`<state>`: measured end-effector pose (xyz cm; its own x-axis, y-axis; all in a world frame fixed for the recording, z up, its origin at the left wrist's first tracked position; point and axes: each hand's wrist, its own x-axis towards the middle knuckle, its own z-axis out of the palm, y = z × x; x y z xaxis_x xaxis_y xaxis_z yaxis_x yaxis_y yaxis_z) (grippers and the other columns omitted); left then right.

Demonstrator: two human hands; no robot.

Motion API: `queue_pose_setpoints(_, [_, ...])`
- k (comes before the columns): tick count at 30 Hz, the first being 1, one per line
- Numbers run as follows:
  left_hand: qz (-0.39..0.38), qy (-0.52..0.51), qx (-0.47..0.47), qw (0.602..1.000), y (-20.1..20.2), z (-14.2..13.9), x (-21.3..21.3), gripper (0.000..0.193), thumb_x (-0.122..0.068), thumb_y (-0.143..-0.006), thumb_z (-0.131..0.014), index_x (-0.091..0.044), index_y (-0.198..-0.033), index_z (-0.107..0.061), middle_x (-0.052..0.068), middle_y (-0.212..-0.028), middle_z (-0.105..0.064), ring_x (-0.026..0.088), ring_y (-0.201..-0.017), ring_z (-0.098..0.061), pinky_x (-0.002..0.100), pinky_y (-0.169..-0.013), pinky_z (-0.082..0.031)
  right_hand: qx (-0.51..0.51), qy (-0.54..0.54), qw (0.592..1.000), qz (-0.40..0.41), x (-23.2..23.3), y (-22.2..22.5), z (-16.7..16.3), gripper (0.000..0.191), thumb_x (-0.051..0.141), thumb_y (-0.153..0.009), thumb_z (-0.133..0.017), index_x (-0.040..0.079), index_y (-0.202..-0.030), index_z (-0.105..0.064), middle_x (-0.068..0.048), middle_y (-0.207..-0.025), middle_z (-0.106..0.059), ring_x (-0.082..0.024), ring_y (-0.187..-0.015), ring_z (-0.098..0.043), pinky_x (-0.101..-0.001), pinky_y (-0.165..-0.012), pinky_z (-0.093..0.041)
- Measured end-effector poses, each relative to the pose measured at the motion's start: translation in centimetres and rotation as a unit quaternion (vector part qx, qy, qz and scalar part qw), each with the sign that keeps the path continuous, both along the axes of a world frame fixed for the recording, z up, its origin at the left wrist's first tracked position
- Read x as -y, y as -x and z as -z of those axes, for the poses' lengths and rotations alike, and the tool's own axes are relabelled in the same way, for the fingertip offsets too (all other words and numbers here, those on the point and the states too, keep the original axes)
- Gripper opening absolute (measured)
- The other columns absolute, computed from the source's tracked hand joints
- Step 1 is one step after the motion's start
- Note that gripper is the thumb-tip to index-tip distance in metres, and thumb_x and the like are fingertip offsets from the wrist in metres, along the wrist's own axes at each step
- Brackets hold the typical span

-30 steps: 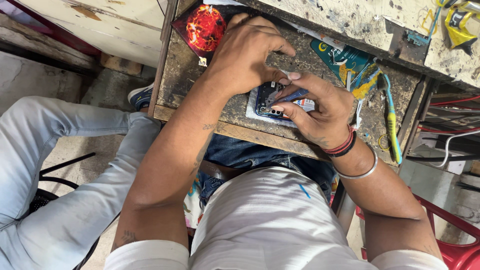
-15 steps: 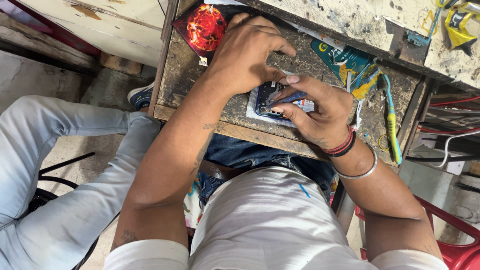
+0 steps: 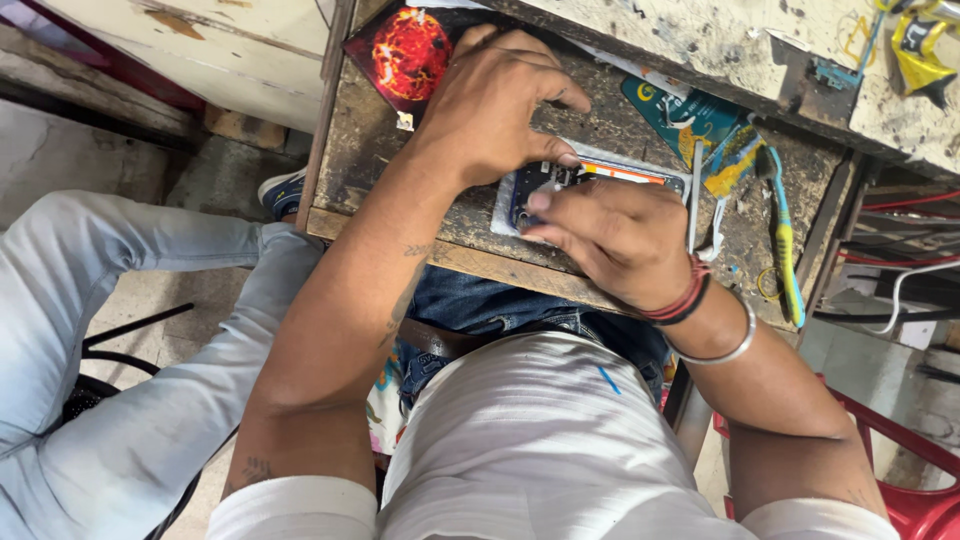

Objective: The person uses a green screwdriver to remove screws from a small electronic component, then places it on a disassembled smartphone. They then use a blue precision screwdriver to tighten screws on the smartphone's internal components.

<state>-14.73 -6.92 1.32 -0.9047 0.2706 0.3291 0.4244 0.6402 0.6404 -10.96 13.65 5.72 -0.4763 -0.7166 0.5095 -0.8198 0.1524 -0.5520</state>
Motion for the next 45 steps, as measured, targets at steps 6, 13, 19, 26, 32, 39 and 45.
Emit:
queue_pose_setpoints(6, [-0.005,-0.003,-0.006,1.0,0.0,0.1,-0.2,0.048,-0.04,-0.06,-0.094,-0.021,-0.103,-0.082,0.002,-0.104,-0.076,0.024,-0.113,-0.063,0.053,-0.106,-0.033,0.013,-0.004,1.0,-0.012,-0.4,0.0,0.5,0.039,0.007,-0.092,-0.085,0.01,-0.126,-0.065,-0.011,-0.107,-0.077,-0.024,-0.091,-0.077,-0.0328,-0.077,-0.061])
queue_pose_setpoints(13, [0.006,-0.01,-0.01,1.0,0.0,0.1,0.0,0.047,-0.038,-0.063,-0.095,-0.02,-0.104,-0.082,0.002,-0.104,-0.076,0.024,-0.113,-0.063,0.052,-0.107,-0.034,0.0,-0.017,1.0,-0.024,0.0,-0.2,-0.1,0.041,0.004,-0.087,-0.087,0.01,-0.123,-0.067,-0.009,-0.099,-0.076,-0.024,-0.087,-0.078,-0.0335,-0.074,-0.061])
queue_pose_setpoints(19, [0.005,-0.015,-0.013,1.0,-0.1,0.1,0.0,0.047,-0.037,-0.061,-0.094,-0.02,-0.103,-0.082,0.002,-0.104,-0.076,0.024,-0.112,-0.063,0.051,-0.105,-0.033,0.03,-0.005,0.995,-0.097,0.1,0.3,-0.6,0.04,-0.013,-0.087,-0.073,0.008,-0.12,-0.063,-0.016,-0.111,-0.074,-0.029,-0.101,-0.077,-0.036,-0.087,-0.064])
queue_pose_setpoints(26, [0.02,-0.021,-0.001,1.0,0.0,0.1,0.2,0.045,-0.037,-0.065,-0.095,-0.02,-0.104,-0.081,0.003,-0.106,-0.075,0.024,-0.114,-0.063,0.05,-0.106,-0.033,0.063,-0.032,0.993,-0.098,-0.3,0.5,-0.9,0.043,-0.011,-0.084,-0.072,0.007,-0.122,-0.064,-0.015,-0.108,-0.074,-0.029,-0.099,-0.076,-0.0345,-0.086,-0.062])
queue_pose_setpoints(32, [0.009,-0.01,-0.006,1.0,0.2,0.2,0.0,0.044,-0.036,-0.063,-0.095,-0.021,-0.103,-0.082,0.003,-0.105,-0.076,0.024,-0.113,-0.063,0.053,-0.107,-0.031,0.017,-0.044,0.997,-0.059,-0.6,0.4,-0.4,0.04,-0.004,-0.087,-0.074,0.009,-0.123,-0.064,-0.015,-0.108,-0.073,-0.03,-0.1,-0.075,-0.0374,-0.085,-0.061])
queue_pose_setpoints(39, [0.021,-0.018,-0.003,1.0,-0.1,0.3,0.5,0.043,-0.037,-0.066,-0.095,-0.022,-0.105,-0.082,0.002,-0.107,-0.075,0.023,-0.116,-0.062,0.051,-0.107,-0.032,0.036,0.022,0.995,-0.092,-0.2,0.3,0.4,0.037,0.003,-0.096,-0.08,0.01,-0.127,-0.063,-0.014,-0.118,-0.073,-0.029,-0.105,-0.076,-0.0339,-0.09,-0.062])
queue_pose_setpoints(45, [0.017,-0.013,-0.008,1.0,0.0,0.3,0.2,0.043,-0.038,-0.065,-0.095,-0.022,-0.103,-0.082,0.003,-0.106,-0.075,0.024,-0.114,-0.062,0.054,-0.106,-0.03,0.033,-0.05,0.998,0.004,-0.4,0.3,0.7,0.042,0.009,-0.084,-0.09,0.008,-0.121,-0.07,-0.011,-0.097,-0.077,-0.026,-0.083,-0.077,-0.0352,-0.073,-0.06])
